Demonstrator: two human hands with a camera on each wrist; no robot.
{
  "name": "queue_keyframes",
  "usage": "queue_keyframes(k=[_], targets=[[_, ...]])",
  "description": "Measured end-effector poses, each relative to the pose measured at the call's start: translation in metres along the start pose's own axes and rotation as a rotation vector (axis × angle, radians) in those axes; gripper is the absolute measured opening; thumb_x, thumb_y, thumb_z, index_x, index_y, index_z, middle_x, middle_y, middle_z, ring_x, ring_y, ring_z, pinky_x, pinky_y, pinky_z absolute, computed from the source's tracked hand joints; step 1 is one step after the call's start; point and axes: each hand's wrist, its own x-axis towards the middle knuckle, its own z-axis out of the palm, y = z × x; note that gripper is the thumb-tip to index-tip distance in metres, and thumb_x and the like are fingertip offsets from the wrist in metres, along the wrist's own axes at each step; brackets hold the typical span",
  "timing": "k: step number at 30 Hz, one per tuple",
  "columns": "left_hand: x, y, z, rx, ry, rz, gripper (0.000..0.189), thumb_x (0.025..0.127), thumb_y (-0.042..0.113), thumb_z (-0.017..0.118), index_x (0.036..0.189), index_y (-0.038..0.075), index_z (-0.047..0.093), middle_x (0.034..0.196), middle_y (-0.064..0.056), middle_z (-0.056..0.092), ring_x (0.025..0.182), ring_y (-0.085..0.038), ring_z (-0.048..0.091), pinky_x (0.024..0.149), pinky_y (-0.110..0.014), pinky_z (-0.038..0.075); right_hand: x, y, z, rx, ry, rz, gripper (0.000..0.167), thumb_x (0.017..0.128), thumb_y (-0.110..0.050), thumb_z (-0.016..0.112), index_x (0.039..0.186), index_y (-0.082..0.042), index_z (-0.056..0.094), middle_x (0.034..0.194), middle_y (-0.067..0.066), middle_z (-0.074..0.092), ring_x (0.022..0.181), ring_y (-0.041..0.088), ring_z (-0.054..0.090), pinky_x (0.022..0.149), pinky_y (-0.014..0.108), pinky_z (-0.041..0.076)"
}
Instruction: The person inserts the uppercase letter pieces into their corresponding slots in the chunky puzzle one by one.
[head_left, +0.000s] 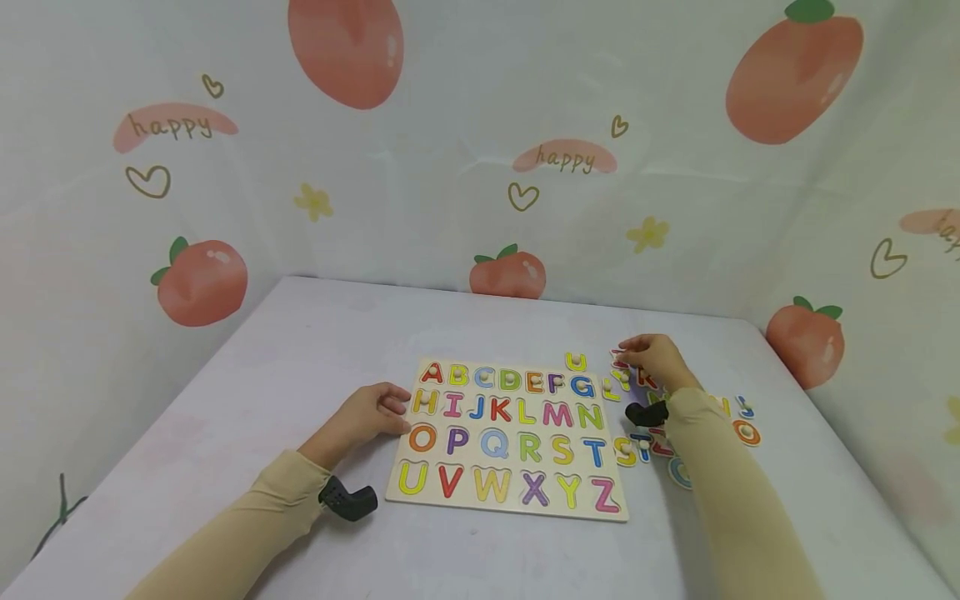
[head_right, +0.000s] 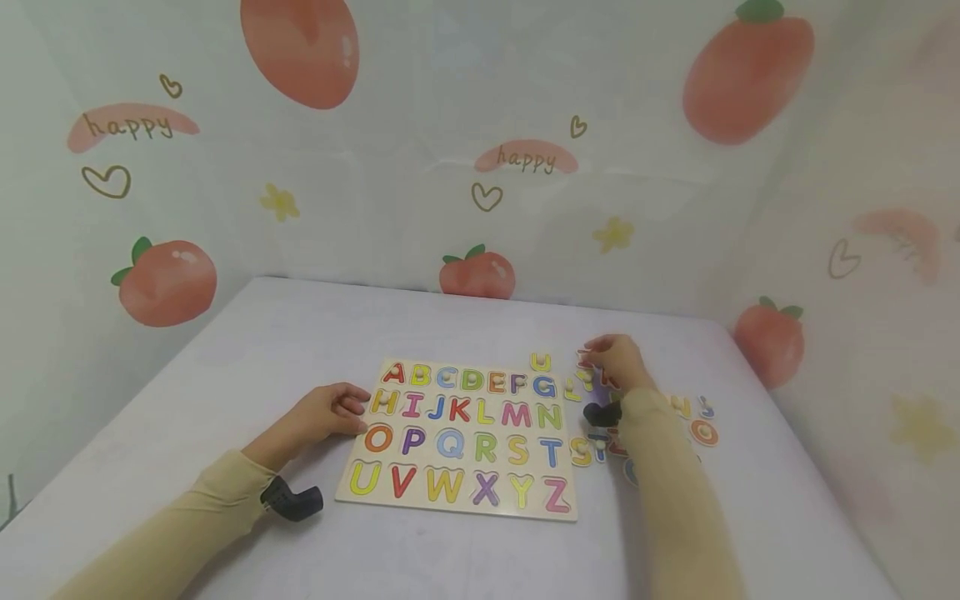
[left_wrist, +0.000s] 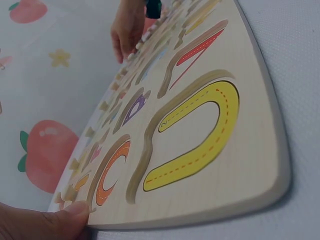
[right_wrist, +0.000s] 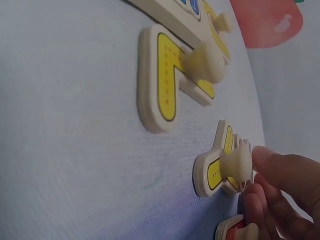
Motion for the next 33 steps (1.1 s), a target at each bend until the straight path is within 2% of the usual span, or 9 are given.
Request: queue_keyframes(k=[9, 16, 18, 21, 25, 30, 33], targets=[[0.002, -0.001, 0.000, 0.017, -0.002, -0.018, 0.048, 0.077, 0.005, 0.078, 0.121, 0.000, 0.059, 0.097, -0.009, 0.060, 0.082, -0.018, 0.057, 0.073, -0.026, 0.048, 0.006, 0.001, 0.000, -0.062, -0.008, 0.009, 0.028, 0.094, -0.020, 0.062, 0.117, -0.005, 0.066, 0.114, 0.014, 0.066, 0.090, 0.022, 0.055, 0.074, 0.029, 0.043], [0.001, -0.001, 0.001, 0.021, 0.004, -0.024, 0.048, 0.077, 0.005, 0.077, 0.121, 0.000, 0.059, 0.097, -0.009, 0.060, 0.082, -0.018, 0.057, 0.073, -0.027, 0.048, -0.003, -0.009, 0.001, -0.068, 0.027, -0.051, 0.028, 0.096, -0.021, 0.061, 0.117, -0.003, 0.065, 0.114, 0.017, 0.065, 0.091, 0.023, 0.054, 0.068, 0.026, 0.044], [0.001, -0.001, 0.001, 0.023, 0.005, -0.024, 0.048, 0.078, 0.005, 0.077, 0.121, 0.000, 0.059, 0.097, -0.009, 0.060, 0.082, -0.018, 0.057, 0.073, -0.027, 0.048, -0.008, -0.015, 0.000, -0.055, 0.039, -0.080, 0.030, 0.096, -0.024, 0.061, 0.118, -0.005, 0.065, 0.116, 0.016, 0.065, 0.095, 0.025, 0.053, 0.072, 0.029, 0.044], [0.001, -0.001, 0.001, 0.029, 0.007, -0.029, 0.048, 0.078, 0.006, 0.077, 0.122, 0.000, 0.059, 0.098, -0.009, 0.060, 0.082, -0.018, 0.057, 0.073, -0.027, 0.048, -0.016, -0.026, 0.001, 0.004, 0.046, -0.123, 0.034, 0.095, -0.029, 0.061, 0.120, -0.006, 0.064, 0.118, 0.016, 0.064, 0.104, 0.028, 0.054, 0.087, 0.040, 0.044], [0.000, -0.001, 0.000, 0.027, 0.006, -0.017, 0.048, 0.078, 0.005, 0.077, 0.122, -0.001, 0.058, 0.097, -0.009, 0.060, 0.082, -0.018, 0.057, 0.073, -0.027, 0.048, -0.026, -0.042, 0.004, 0.089, 0.039, -0.195, 0.038, 0.094, -0.033, 0.063, 0.120, -0.006, 0.064, 0.116, 0.014, 0.066, 0.110, 0.030, 0.055, 0.104, 0.051, 0.036], [-0.001, 0.000, 0.000, 0.021, 0.002, -0.015, 0.049, 0.077, 0.005, 0.078, 0.121, -0.001, 0.058, 0.097, -0.009, 0.060, 0.081, -0.018, 0.057, 0.072, -0.027, 0.048, -0.040, -0.063, 0.016, 0.119, 0.023, -0.261, 0.034, 0.093, -0.030, 0.065, 0.117, -0.006, 0.066, 0.112, 0.013, 0.068, 0.108, 0.030, 0.059, 0.106, 0.051, 0.036], [-0.001, -0.001, 0.000, 0.025, -0.001, -0.015, 0.049, 0.077, 0.006, 0.078, 0.122, -0.001, 0.058, 0.097, -0.009, 0.060, 0.082, -0.018, 0.057, 0.072, -0.027, 0.048, -0.051, -0.078, 0.029, 0.119, 0.013, -0.292, 0.029, 0.092, -0.028, 0.065, 0.113, -0.007, 0.068, 0.110, 0.012, 0.069, 0.104, 0.029, 0.061, 0.103, 0.048, 0.041]])
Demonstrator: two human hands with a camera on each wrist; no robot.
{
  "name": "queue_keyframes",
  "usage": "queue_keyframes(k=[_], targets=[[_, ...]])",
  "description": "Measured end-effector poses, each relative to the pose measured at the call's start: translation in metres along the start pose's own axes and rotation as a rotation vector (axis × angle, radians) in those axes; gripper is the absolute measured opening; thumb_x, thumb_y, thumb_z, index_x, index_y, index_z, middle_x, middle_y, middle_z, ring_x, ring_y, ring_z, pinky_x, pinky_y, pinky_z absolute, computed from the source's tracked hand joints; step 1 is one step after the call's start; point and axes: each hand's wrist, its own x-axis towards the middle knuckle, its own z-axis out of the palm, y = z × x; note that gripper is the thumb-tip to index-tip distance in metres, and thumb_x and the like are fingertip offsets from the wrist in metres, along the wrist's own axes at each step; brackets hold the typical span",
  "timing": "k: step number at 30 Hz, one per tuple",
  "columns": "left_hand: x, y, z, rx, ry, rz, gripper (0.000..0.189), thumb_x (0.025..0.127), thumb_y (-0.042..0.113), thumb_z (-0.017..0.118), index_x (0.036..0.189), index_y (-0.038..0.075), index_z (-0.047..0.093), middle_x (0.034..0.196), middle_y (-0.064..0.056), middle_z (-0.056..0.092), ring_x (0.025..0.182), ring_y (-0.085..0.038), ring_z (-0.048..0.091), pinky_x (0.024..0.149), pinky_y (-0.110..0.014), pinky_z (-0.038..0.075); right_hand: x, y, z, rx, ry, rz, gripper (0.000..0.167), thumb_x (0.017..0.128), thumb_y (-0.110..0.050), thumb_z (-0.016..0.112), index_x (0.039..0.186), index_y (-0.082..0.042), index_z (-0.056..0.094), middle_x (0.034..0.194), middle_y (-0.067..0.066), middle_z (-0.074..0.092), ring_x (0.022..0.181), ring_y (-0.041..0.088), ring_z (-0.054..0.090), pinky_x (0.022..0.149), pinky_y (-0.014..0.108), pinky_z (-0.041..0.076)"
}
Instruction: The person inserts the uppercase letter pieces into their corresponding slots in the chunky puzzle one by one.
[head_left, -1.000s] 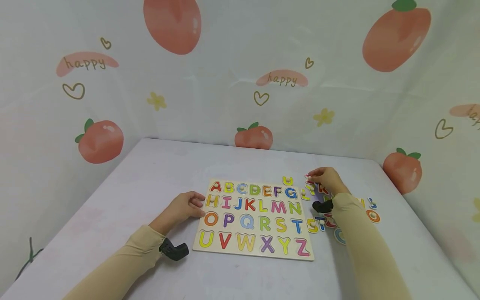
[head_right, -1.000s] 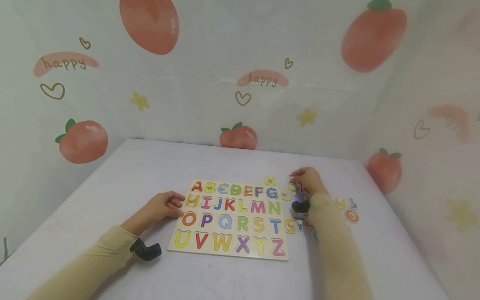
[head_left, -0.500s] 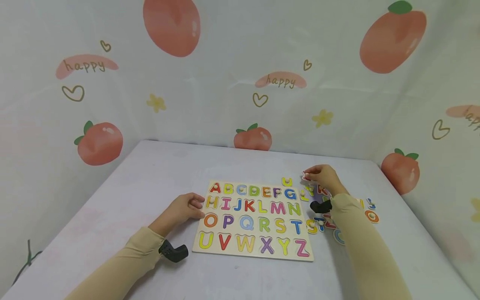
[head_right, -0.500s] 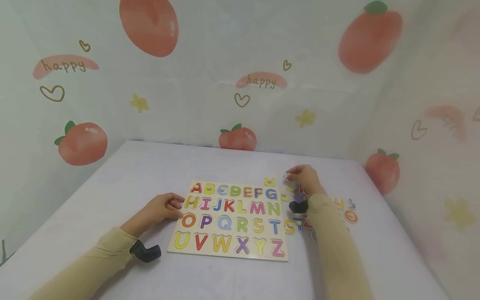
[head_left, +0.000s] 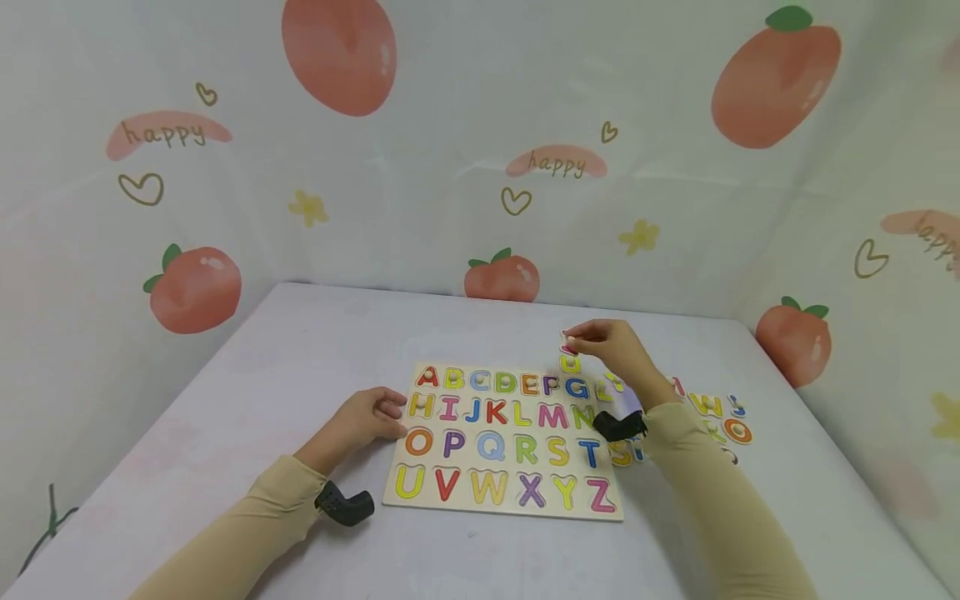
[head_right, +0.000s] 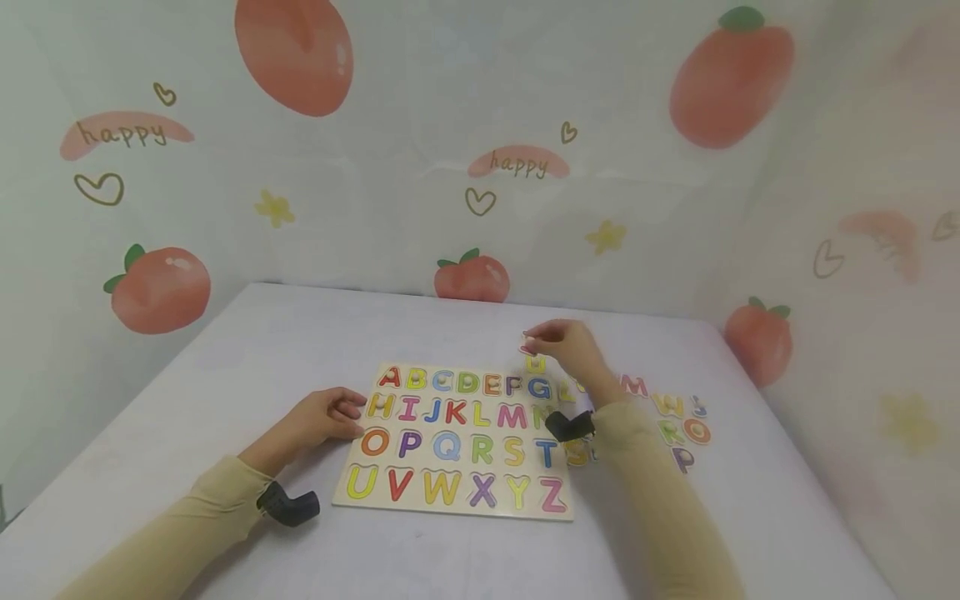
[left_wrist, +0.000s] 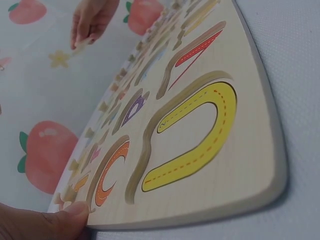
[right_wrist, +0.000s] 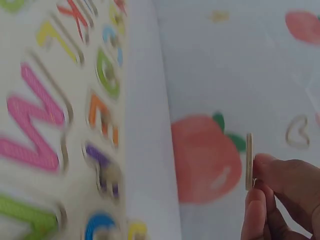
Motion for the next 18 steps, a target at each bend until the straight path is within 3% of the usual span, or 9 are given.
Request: queue_keyframes(k=[8, 18], targets=[[0.001, 0.001, -0.001, 0.007, -0.003, 0.014, 0.049, 0.078, 0.007, 0.078, 0.122, -0.001, 0.058, 0.097, -0.009, 0.060, 0.081, -0.018, 0.056, 0.072, -0.027, 0.047, -0.013, -0.031, 0.048, 0.030, -0.041, -0.085, 0.021, 0.090, -0.021, 0.069, 0.106, -0.008, 0.070, 0.098, 0.007, 0.072, 0.090, 0.021, 0.068, 0.086, 0.040, 0.052], [0.004, -0.004, 0.000, 0.006, -0.004, 0.008, 0.049, 0.077, 0.005, 0.078, 0.122, -0.001, 0.058, 0.098, -0.009, 0.061, 0.083, -0.017, 0.058, 0.074, -0.028, 0.048, -0.022, -0.056, 0.106, 0.043, -0.120, -0.068, 0.013, 0.085, -0.017, 0.074, 0.097, -0.013, 0.072, 0.086, 0.000, 0.069, 0.079, 0.014, 0.065, 0.074, 0.027, 0.052]])
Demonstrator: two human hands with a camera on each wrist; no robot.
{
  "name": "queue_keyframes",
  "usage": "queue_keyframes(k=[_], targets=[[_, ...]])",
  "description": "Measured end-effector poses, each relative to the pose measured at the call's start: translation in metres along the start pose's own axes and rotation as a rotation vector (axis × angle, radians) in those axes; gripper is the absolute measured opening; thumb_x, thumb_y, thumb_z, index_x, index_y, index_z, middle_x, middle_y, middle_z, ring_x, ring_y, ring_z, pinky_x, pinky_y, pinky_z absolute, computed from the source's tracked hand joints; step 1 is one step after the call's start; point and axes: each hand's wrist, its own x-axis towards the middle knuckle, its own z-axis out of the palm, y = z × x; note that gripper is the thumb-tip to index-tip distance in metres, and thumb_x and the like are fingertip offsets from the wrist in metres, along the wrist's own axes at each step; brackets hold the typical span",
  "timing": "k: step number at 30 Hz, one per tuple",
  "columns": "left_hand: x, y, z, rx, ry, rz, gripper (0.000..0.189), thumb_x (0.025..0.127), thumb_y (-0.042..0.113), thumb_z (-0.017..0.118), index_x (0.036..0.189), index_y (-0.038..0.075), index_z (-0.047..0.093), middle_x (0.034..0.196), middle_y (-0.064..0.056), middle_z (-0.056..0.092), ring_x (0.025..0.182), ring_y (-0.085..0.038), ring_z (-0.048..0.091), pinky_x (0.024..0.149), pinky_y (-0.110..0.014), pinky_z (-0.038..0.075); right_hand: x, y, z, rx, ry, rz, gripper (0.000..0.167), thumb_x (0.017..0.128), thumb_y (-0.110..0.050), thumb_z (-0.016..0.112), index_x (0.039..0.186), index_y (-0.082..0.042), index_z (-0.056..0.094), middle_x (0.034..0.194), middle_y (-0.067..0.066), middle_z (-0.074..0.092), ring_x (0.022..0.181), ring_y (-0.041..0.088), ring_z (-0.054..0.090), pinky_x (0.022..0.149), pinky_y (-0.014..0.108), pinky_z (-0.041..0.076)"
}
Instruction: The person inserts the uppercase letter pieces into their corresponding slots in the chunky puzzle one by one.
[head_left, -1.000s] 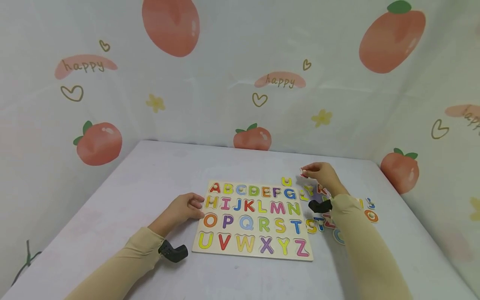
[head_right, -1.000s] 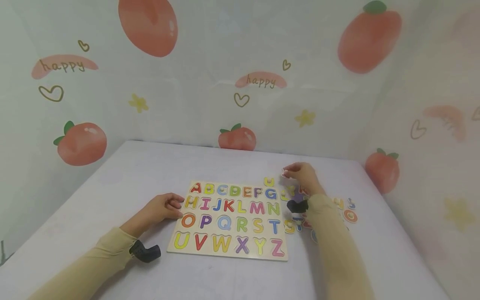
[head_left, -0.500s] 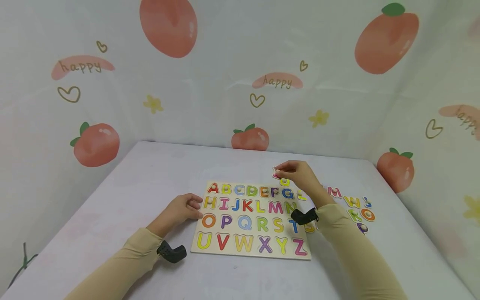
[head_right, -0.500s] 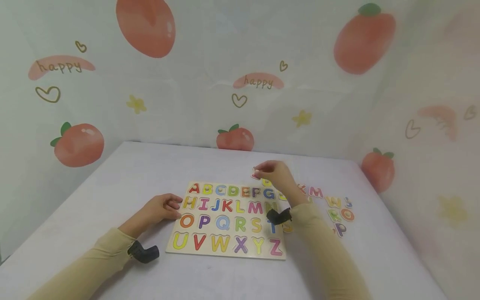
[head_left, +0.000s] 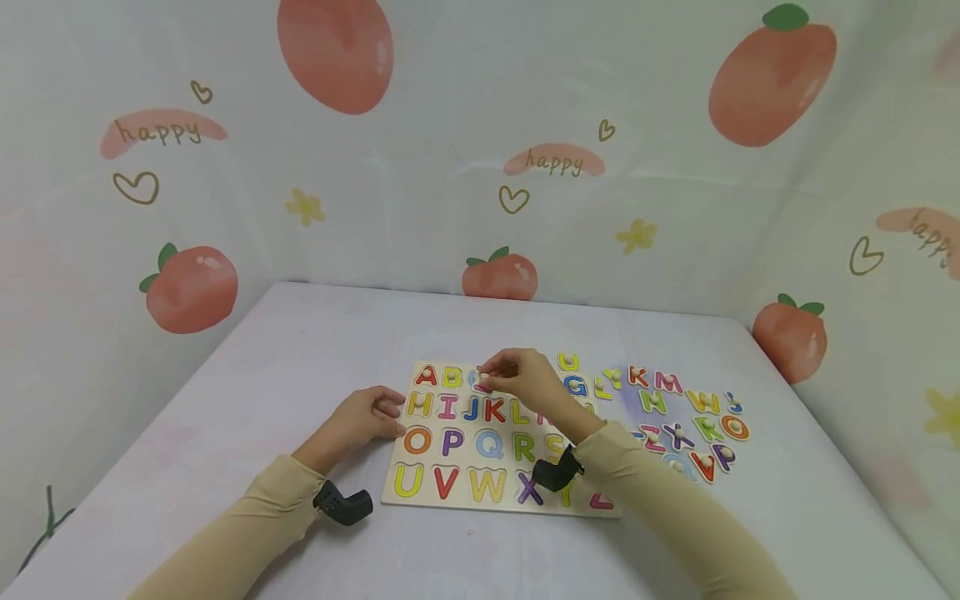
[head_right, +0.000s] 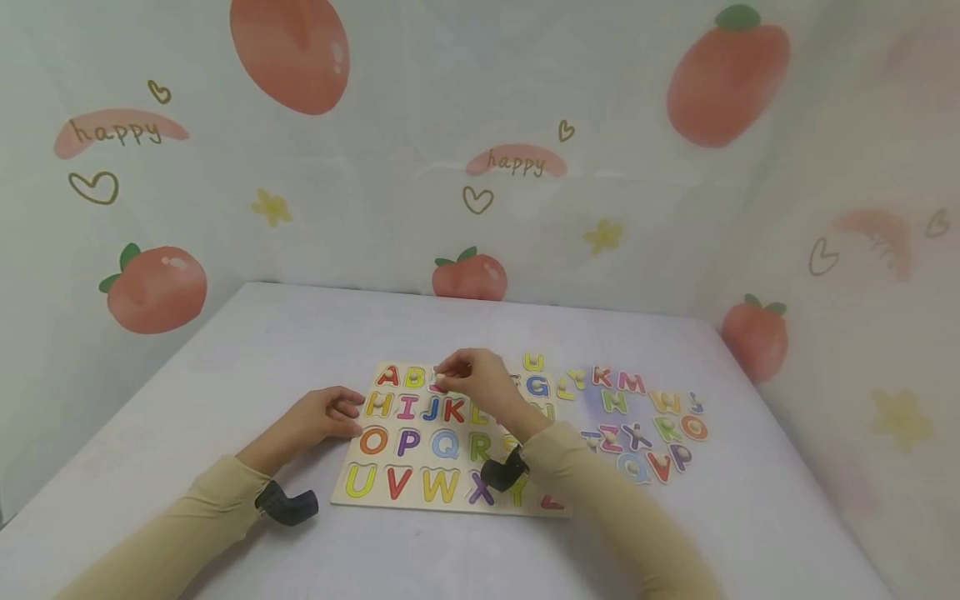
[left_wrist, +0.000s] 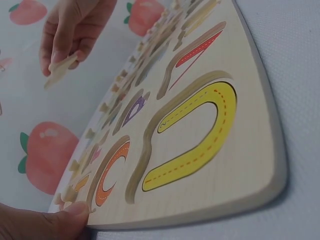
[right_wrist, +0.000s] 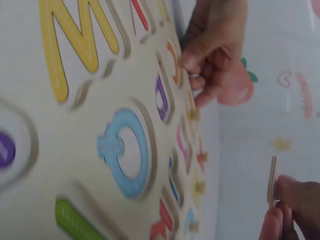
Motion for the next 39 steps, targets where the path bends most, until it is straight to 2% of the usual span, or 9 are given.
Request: queue_keyframes(k=[9, 15, 23, 32, 39], targets=[[-0.001, 0.000, 0.000, -0.010, -0.006, 0.005, 0.050, 0.077, 0.006, 0.078, 0.122, -0.001, 0.058, 0.098, -0.009, 0.060, 0.083, -0.017, 0.058, 0.073, -0.027, 0.048, 0.008, -0.005, 0.031, -0.044, -0.073, -0.015, 0.009, 0.084, -0.018, 0.075, 0.092, -0.013, 0.073, 0.081, -0.002, 0.067, 0.074, 0.011, 0.060, 0.070, 0.022, 0.049], [-0.002, 0.000, -0.001, -0.005, -0.004, 0.004, 0.050, 0.077, 0.006, 0.078, 0.122, -0.001, 0.058, 0.099, -0.009, 0.061, 0.083, -0.017, 0.058, 0.074, -0.028, 0.048, 0.012, -0.009, 0.045, -0.072, -0.109, -0.026, 0.009, 0.084, -0.015, 0.075, 0.091, -0.011, 0.072, 0.080, -0.001, 0.066, 0.072, 0.010, 0.058, 0.069, 0.022, 0.048], [-0.001, 0.000, 0.000, -0.009, -0.002, 0.003, 0.049, 0.078, 0.005, 0.078, 0.122, -0.001, 0.058, 0.097, -0.009, 0.061, 0.081, -0.016, 0.058, 0.073, -0.027, 0.047, 0.017, -0.008, 0.055, -0.140, -0.136, 0.031, 0.007, 0.083, -0.016, 0.076, 0.087, -0.013, 0.071, 0.076, -0.003, 0.065, 0.069, 0.009, 0.056, 0.061, 0.022, 0.045], [-0.001, 0.002, -0.001, -0.004, -0.008, 0.001, 0.049, 0.078, 0.006, 0.078, 0.122, -0.001, 0.058, 0.098, -0.009, 0.061, 0.082, -0.017, 0.058, 0.073, -0.027, 0.048, 0.018, -0.008, 0.061, -0.168, -0.151, -0.006, 0.008, 0.083, -0.015, 0.076, 0.081, -0.011, 0.069, 0.071, -0.002, 0.064, 0.064, 0.009, 0.054, 0.058, 0.021, 0.044], [-0.002, 0.002, -0.001, -0.016, -0.005, 0.004, 0.049, 0.078, 0.006, 0.078, 0.122, -0.001, 0.058, 0.098, -0.009, 0.061, 0.082, -0.016, 0.058, 0.073, -0.028, 0.048, 0.020, -0.008, 0.061, -0.199, -0.149, -0.003, 0.008, 0.083, -0.015, 0.076, 0.080, -0.012, 0.069, 0.069, -0.002, 0.062, 0.063, 0.009, 0.052, 0.057, 0.021, 0.043]])
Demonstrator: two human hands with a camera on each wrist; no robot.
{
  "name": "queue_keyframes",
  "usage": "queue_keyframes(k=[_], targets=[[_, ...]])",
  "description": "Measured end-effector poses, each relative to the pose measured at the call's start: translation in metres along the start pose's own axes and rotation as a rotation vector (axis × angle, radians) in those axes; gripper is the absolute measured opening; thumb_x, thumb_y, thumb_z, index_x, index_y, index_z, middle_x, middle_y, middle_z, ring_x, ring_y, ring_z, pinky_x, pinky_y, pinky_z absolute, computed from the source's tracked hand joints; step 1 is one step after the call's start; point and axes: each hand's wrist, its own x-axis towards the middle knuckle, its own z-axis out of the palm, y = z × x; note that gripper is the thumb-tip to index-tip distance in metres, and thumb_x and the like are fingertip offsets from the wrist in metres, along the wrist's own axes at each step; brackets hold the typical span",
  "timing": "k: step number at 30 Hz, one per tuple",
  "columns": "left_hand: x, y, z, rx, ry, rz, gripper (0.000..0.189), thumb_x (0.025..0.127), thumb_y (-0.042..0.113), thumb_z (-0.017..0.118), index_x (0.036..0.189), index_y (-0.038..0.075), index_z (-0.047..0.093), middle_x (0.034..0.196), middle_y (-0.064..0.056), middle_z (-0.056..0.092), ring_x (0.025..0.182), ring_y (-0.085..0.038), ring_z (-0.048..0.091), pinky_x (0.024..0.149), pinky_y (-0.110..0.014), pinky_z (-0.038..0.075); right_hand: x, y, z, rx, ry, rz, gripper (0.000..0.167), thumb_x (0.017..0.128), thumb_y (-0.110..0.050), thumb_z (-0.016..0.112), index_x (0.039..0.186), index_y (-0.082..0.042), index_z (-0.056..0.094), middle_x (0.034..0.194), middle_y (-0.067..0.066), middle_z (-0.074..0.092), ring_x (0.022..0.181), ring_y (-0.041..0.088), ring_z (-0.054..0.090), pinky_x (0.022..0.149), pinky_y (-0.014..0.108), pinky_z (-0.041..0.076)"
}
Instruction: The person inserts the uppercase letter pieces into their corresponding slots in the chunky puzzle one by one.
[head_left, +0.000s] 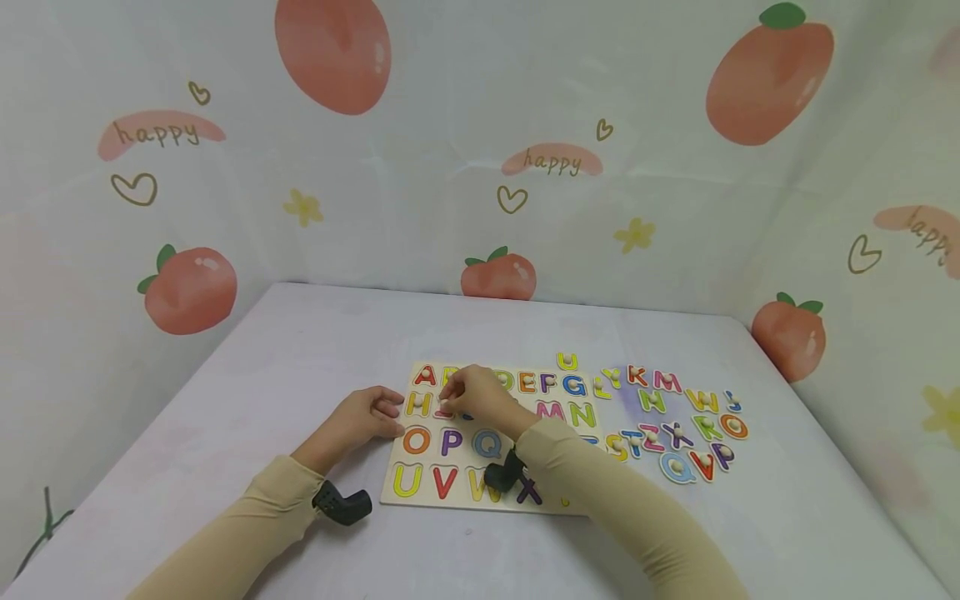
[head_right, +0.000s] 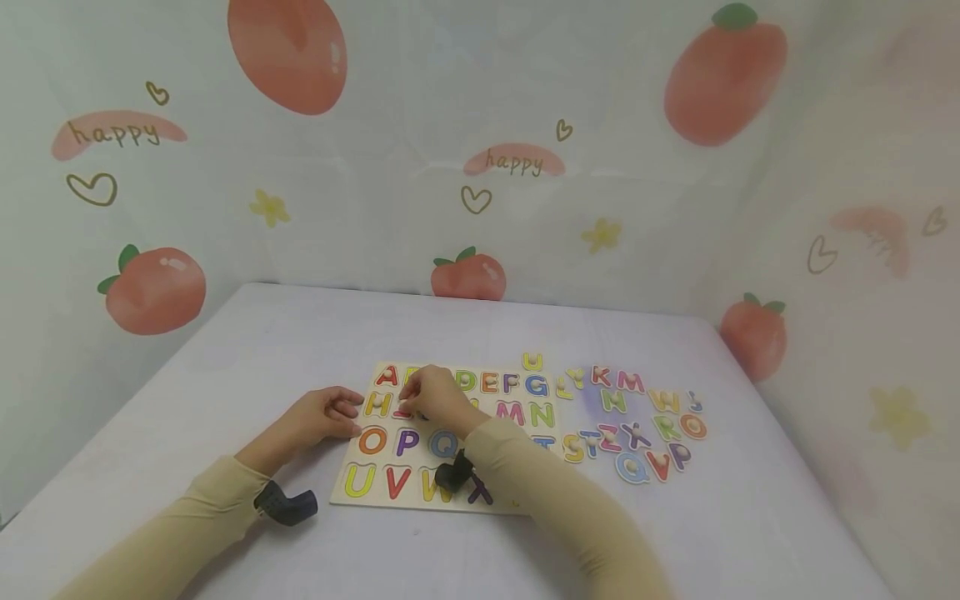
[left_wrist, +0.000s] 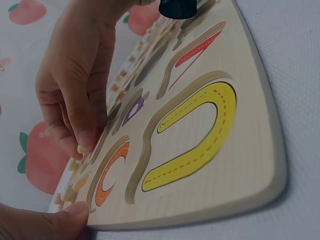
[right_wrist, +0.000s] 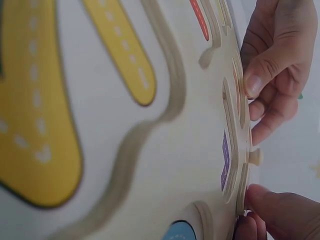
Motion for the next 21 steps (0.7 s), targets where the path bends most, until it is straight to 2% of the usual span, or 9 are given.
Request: queue_keyframes(k=[21], targets=[[-0.0006, 0.0002, -0.0006, -0.006, 0.002, 0.009, 0.050, 0.076, 0.005, 0.079, 0.122, -0.002, 0.058, 0.097, -0.010, 0.061, 0.080, -0.015, 0.059, 0.072, -0.028, 0.048, 0.0051, -0.0009, 0.0036, 0.003, -0.010, 0.040, 0.010, 0.083, -0.013, 0.076, 0.080, -0.010, 0.067, 0.069, -0.001, 0.062, 0.062, 0.009, 0.055, 0.056, 0.021, 0.044]])
